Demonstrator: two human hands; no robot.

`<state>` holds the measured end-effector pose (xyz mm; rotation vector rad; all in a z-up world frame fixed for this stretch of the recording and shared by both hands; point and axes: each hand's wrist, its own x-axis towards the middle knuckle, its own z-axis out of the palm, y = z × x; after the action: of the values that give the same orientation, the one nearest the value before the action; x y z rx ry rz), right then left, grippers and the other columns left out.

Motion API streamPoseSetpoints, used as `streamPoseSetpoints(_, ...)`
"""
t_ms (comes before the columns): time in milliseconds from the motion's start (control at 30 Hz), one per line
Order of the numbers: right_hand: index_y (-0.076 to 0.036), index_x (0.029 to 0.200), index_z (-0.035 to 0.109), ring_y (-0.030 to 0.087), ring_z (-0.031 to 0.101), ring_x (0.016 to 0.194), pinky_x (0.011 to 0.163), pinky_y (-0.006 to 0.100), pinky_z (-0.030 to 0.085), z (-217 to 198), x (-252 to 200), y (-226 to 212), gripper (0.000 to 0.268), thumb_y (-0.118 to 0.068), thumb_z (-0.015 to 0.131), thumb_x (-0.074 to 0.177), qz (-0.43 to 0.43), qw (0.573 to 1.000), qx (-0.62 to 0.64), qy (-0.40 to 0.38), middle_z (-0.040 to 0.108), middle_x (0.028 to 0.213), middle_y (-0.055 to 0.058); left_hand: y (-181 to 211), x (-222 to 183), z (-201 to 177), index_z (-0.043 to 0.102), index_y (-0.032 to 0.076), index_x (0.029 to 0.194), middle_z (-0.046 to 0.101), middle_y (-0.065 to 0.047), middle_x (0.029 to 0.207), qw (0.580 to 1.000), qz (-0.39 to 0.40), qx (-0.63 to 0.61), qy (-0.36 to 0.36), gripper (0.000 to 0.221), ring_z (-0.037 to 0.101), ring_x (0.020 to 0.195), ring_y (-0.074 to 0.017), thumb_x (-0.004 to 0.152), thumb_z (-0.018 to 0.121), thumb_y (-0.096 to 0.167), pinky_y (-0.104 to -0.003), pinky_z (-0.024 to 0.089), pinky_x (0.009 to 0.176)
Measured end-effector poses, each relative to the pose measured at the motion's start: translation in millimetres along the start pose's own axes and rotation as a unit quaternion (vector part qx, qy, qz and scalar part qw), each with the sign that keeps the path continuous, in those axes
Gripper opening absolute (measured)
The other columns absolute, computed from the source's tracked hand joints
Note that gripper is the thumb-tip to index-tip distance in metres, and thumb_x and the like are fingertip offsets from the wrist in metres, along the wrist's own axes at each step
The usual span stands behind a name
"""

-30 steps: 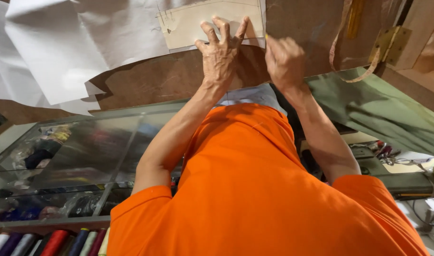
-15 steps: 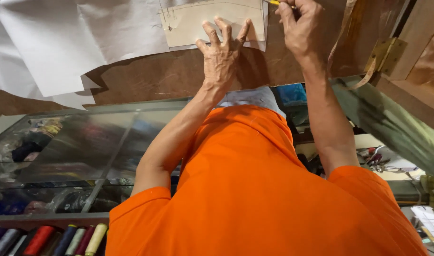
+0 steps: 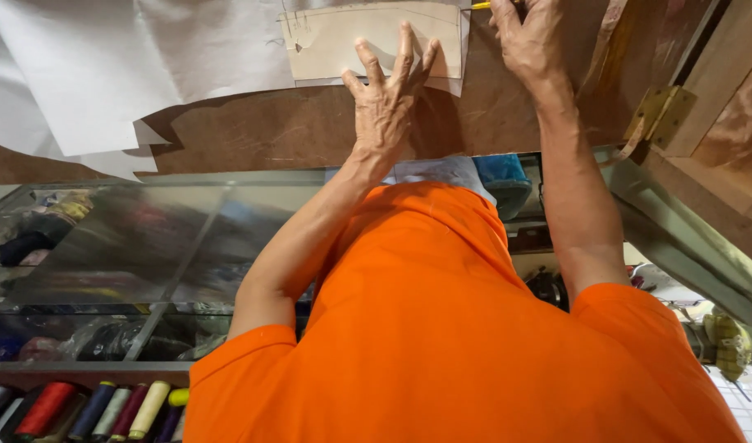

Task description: Tracing a garment pattern onto paper using a ruler and pencil, followed by folding and smoothing the paper.

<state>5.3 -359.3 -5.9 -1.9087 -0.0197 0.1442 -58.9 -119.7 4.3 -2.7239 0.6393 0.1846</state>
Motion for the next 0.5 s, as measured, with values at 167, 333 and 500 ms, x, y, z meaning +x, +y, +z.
streamPoseSetpoints(167,0.004,0.109,0.064,0.022,0.068,0.075,0.064,0.032,0.055,-4.4,-2.4,-19.7,0.008,0.005,0.064,0.117,-0.031,0.999,-0.032,-0.013,0.065,0.083,0.014,0.9,-0.5,-0.6,0.012,0.041,0.168,0.004,-0.013,0.167,1.000,0.000,-0.003,-0.003,0.097,0.040,0.132,-0.0599,0.097,0.077,0.026,-0.067,0.060,0.087)
streamPoseSetpoints(333,0.000,0.109,0.077,0.019,0.072,0.075,0.056,0.029,0.054,-8.3,-14.3,-64.6,0.008,-0.002,0.069,0.110,-0.032,0.982,-0.185,-0.005,0.077,0.088,0.010,2.2,-0.7,-3.0,0.009,0.040,0.168,0.003,-0.013,0.167,1.000,-0.002,-0.003,-0.015,0.102,0.039,0.133,-0.0595,0.095,0.080,0.026,-0.067,0.060,0.090)
streamPoseSetpoints(500,0.002,0.108,0.078,0.024,0.073,0.082,0.067,0.035,0.055,-4.9,-19.1,-67.9,0.009,-0.002,0.070,0.106,-0.053,0.978,-0.200,0.004,0.078,0.092,0.011,2.2,-0.4,-4.8,0.009,0.040,0.168,0.004,-0.012,0.167,1.000,-0.004,-0.004,-0.014,0.099,0.039,0.134,-0.0596,0.098,0.078,0.029,-0.067,0.060,0.089)
